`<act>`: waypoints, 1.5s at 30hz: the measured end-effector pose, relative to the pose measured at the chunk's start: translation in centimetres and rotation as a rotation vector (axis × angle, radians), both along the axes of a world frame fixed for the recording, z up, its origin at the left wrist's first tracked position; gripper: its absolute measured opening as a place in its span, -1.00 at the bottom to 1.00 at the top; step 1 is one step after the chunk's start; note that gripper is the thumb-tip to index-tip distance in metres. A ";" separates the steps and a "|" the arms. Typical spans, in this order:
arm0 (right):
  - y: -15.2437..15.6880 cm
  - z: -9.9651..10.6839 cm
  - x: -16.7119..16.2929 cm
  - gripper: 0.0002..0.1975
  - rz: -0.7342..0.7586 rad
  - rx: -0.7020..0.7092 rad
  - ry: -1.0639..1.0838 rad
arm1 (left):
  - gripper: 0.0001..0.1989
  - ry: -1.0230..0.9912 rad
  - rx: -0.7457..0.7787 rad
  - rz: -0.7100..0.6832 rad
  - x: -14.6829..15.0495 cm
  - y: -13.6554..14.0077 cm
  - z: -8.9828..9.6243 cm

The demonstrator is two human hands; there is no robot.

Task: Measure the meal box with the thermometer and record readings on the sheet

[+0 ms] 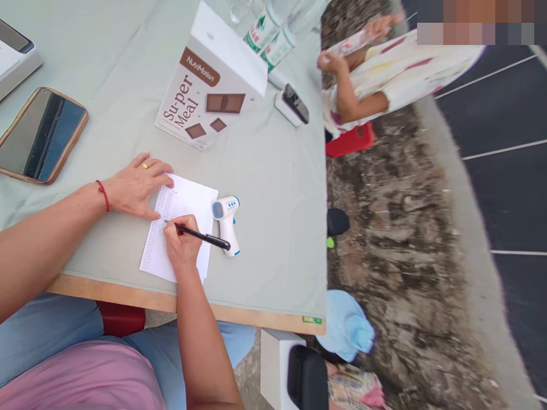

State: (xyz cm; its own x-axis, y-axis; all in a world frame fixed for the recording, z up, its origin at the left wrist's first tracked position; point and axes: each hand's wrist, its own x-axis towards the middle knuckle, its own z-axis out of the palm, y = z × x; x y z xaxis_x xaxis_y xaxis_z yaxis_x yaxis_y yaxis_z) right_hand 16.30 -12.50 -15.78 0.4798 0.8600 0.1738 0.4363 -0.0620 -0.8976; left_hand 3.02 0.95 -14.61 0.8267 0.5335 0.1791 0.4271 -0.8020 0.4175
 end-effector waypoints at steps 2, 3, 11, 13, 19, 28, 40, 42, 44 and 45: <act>0.0 0.0 0.0 -0.88 -0.018 -0.002 0.006 | -0.37 -0.001 0.004 0.000 0.0 0.0 0.0; 0.0 0.0 0.0 -0.89 -0.024 0.000 0.012 | -0.37 0.001 0.008 0.001 0.0 0.0 0.0; 0.1 0.2 -0.1 -0.89 -0.015 0.007 0.013 | -0.35 0.042 0.027 0.010 0.0 -0.1 0.1; 0.1 0.2 -0.1 -0.89 -0.006 0.003 0.020 | -0.35 0.041 0.027 0.003 0.0 -0.1 0.2; 0.1 0.2 -0.1 -0.89 -0.011 -0.003 0.022 | -0.35 0.041 0.029 0.000 -0.1 -0.1 0.2; 0.1 0.1 -0.1 -0.88 -0.063 -0.003 0.011 | -0.34 0.038 0.020 0.000 -0.1 0.0 0.1; 0.0 -0.2 0.0 -0.89 -0.037 0.028 -0.010 | -0.33 -0.001 -0.018 -0.003 0.0 0.1 -0.5; -0.1 -0.4 0.1 -0.88 -0.073 0.082 -0.020 | -0.34 0.000 -0.023 0.002 0.0 0.1 -0.4; -0.1 -0.5 0.5 -0.90 -0.088 0.142 -0.070 | -0.35 0.004 -0.023 0.006 -0.1 0.2 -0.2; 0.0 -0.6 0.9 -0.89 -0.076 0.165 -0.123 | -0.36 0.009 -0.024 0.009 -0.2 0.2 -0.1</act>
